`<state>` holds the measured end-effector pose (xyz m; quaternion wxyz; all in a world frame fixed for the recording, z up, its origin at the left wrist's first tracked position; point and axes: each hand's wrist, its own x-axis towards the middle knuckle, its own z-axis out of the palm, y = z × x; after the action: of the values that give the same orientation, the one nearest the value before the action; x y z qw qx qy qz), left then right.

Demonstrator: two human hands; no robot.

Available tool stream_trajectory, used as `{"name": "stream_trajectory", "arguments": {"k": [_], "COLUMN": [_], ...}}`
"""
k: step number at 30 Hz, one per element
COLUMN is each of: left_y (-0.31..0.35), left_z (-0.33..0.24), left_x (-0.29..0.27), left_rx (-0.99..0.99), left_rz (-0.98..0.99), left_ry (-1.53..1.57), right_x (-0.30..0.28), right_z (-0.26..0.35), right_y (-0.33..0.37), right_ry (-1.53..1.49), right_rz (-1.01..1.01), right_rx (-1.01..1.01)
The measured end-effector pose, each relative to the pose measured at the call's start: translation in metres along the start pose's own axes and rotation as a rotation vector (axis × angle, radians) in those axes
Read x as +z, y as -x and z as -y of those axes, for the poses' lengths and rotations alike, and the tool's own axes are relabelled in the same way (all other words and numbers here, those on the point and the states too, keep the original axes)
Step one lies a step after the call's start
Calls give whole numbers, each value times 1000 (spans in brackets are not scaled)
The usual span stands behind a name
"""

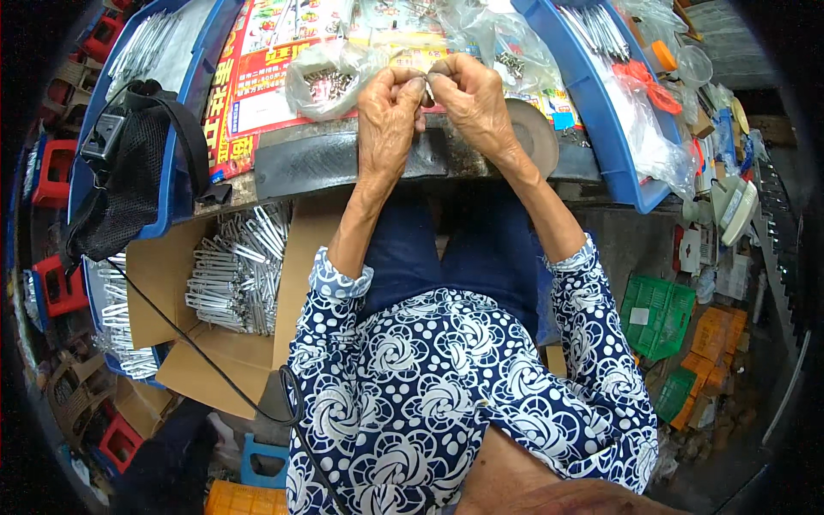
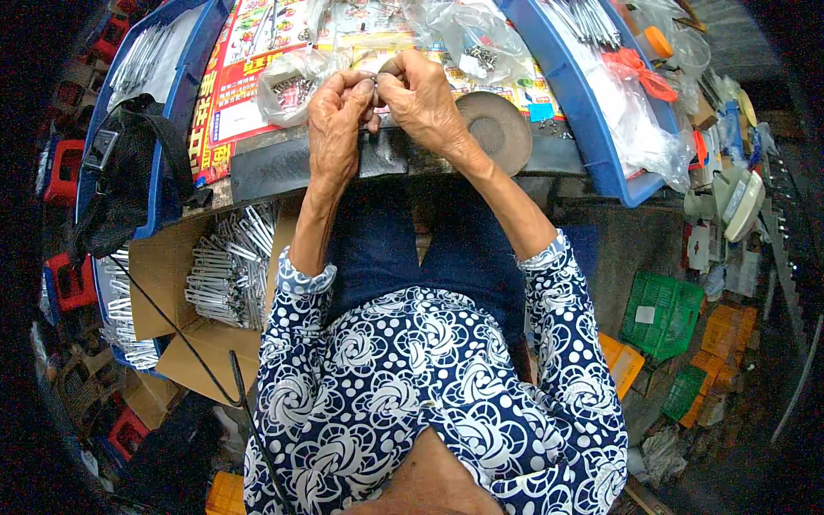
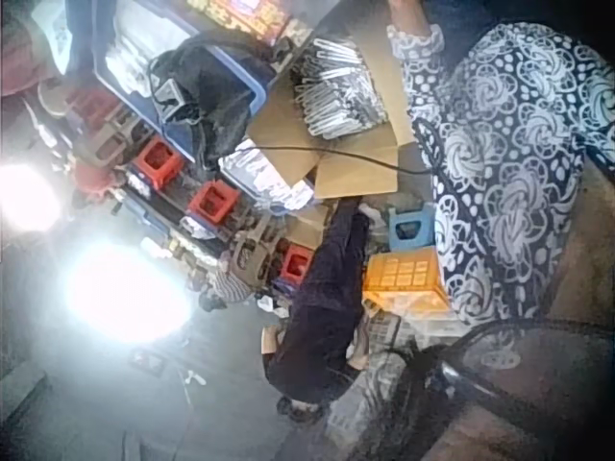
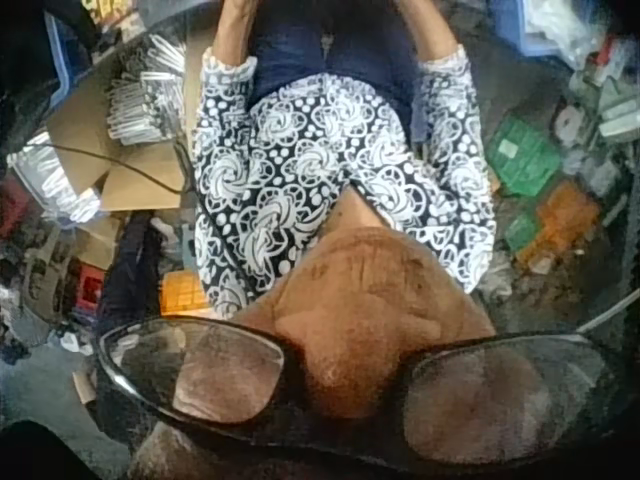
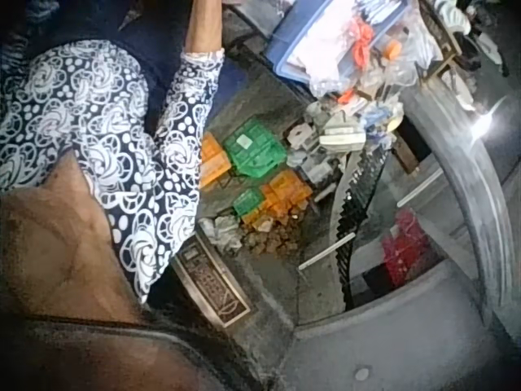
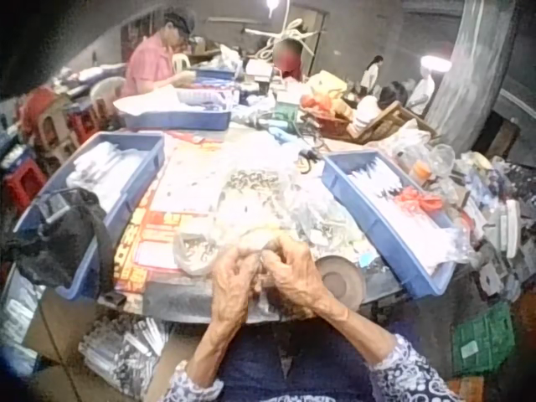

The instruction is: The person assembles metal linkage components by aligning the metal pieces, inserting pins, and securing the parts together by hand.

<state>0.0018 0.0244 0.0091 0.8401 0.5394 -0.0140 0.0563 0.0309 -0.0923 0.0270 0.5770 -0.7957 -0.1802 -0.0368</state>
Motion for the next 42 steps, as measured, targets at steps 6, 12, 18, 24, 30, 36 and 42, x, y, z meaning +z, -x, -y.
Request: {"name": "stream_trajectory", "arguments": {"k": [6, 12, 18, 24, 30, 36, 42], "left_y": [-1, 3, -5, -14, -12, -7, 5], "left_z": [2, -4, -5, -8, 3, 3, -9], "left_x": [4, 8, -4, -15, -9, -9, -16], "left_rx": [261, 368, 251, 86, 251, 226, 480], "left_rz": [-103, -189, -104, -41, -32, 50, -47], "left_ry": [-528, -740, -711, -699, -1074, -1368, -1005], "right_x": [0, 6, 4, -2, -5, -5, -9], "right_z": [8, 11, 7, 3, -4, -6, 2], "right_y": [3, 4, 6, 0, 0, -1, -2], "right_ry": [23, 233, 376, 595, 369, 112, -31], "right_rz": [-12, -89, -70, -35, -9, 30, 22], "right_rx": [54, -100, -263, -582, -295, 4, 125]}}
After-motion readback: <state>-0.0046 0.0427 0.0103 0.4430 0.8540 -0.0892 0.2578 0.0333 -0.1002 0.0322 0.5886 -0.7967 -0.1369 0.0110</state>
